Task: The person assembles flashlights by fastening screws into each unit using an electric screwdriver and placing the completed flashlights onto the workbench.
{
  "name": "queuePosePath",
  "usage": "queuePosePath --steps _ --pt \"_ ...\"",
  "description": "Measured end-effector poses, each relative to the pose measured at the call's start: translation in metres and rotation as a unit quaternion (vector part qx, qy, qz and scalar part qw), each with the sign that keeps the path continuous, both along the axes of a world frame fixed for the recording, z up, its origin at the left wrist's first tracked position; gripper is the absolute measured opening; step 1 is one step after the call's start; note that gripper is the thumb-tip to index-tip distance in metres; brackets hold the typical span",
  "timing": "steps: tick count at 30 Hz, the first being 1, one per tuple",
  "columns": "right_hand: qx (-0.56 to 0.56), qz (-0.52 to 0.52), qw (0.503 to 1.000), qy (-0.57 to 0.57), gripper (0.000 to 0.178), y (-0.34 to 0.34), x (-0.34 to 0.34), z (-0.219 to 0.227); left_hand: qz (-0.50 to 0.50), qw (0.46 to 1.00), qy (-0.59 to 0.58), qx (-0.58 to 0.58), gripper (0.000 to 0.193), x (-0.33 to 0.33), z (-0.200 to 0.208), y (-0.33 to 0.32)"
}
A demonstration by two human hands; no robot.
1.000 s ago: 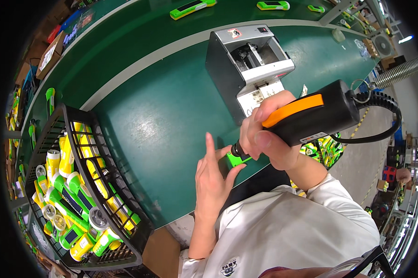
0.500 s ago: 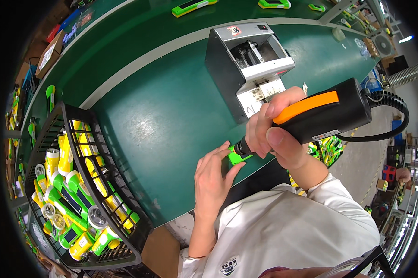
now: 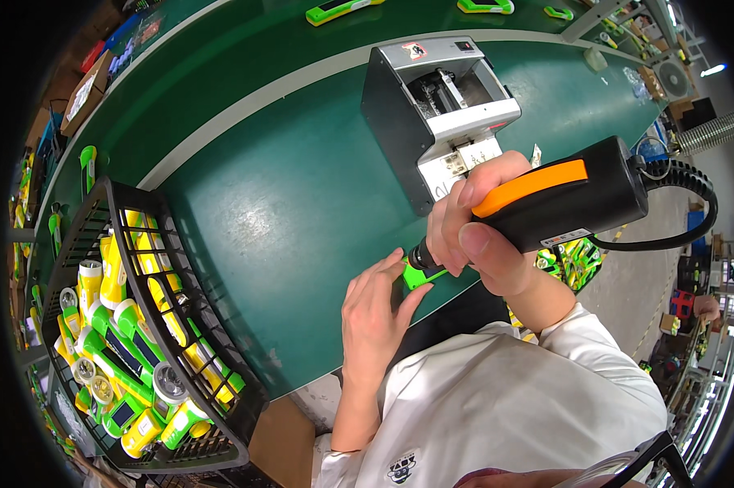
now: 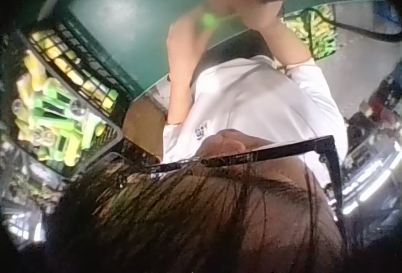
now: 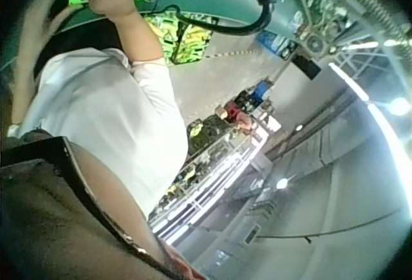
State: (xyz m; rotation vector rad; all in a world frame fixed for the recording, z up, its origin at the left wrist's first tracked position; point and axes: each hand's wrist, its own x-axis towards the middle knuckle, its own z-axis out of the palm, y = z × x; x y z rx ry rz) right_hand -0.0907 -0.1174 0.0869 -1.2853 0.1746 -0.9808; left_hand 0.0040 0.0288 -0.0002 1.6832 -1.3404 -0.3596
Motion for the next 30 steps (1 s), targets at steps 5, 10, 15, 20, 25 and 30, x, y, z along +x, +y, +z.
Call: queuePosePath --steps 5,10,15,20,25,30 --pt "0.012 -0.001 1.000 0.012 0.028 0.001 0.000 -0.002 0.023 0.999 0.029 0.029 0.048 -0.002 0.003 0.000" --pt "-0.049 -0.049 0.992 0.101 0.026 0.004 -0.003 -0.003 0.021 0.999 0.023 -0.003 0.058 -0.002 0.003 -0.004" --pt "-0.254 -0.044 0.954 0.154 0.026 0.008 0.008 0.000 0.000 0.999 -0.023 0.037 0.057 0.005 0.000 0.006" --pt "-0.153 -0.025 0.975 0.161 0.022 0.020 0.013 -0.017 -0.004 0.998 -0.046 0.042 0.050 0.002 0.010 0.003" --pt "-0.145 0.006 0.980 0.138 0.020 0.019 0.010 -0.006 -0.012 0.999 -0.038 0.001 0.056 0.001 0.012 -0.004" --pt "-0.199 0.034 0.965 0.170 0.020 0.017 0.005 -0.001 -0.030 0.997 0.067 -0.001 0.061 0.000 0.002 -0.004"
